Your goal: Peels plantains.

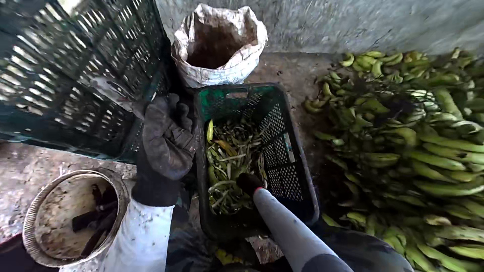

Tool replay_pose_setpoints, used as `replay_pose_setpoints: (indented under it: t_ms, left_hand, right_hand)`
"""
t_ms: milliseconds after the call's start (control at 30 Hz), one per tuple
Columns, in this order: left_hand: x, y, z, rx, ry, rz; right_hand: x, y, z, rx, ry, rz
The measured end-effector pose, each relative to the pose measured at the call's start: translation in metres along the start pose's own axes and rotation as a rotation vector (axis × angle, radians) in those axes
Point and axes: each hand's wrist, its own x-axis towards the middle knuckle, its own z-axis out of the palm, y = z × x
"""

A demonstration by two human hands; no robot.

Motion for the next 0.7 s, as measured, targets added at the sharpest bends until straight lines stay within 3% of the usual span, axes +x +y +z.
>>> replay_pose_setpoints:
  t_ms: [167, 367, 500, 600, 700]
  left_hand:
    - [0.001, 0.006, 0.019, -0.02, 0.054, -0.022]
    - [-0.001, 0.001, 0.022, -0.022, 0.002, -0.094]
    - [-0.002, -0.002, 0.019, -0.051, -0.017, -0.126]
    - [-0.002, -0.009, 0.018, 0.013, -0.014, -0.113]
    - [-0.002, -0.018, 0.014, 0.055, -0.042, -0.111]
  right_hand:
    - [0.04, -0.01, 0.021, 0.252, 0.132, 0.266]
    - [0.059, -0.008, 0.035, 0.284, 0.18, 0.33]
    - [0.032, 0.009, 0.005, 0.418, 0.154, 0.198]
    - [0.018, 0.027, -0.017, 0.851, 0.254, 0.046]
    - [-0.032, 0.03, -0.071, 1.115, 0.201, -0.226]
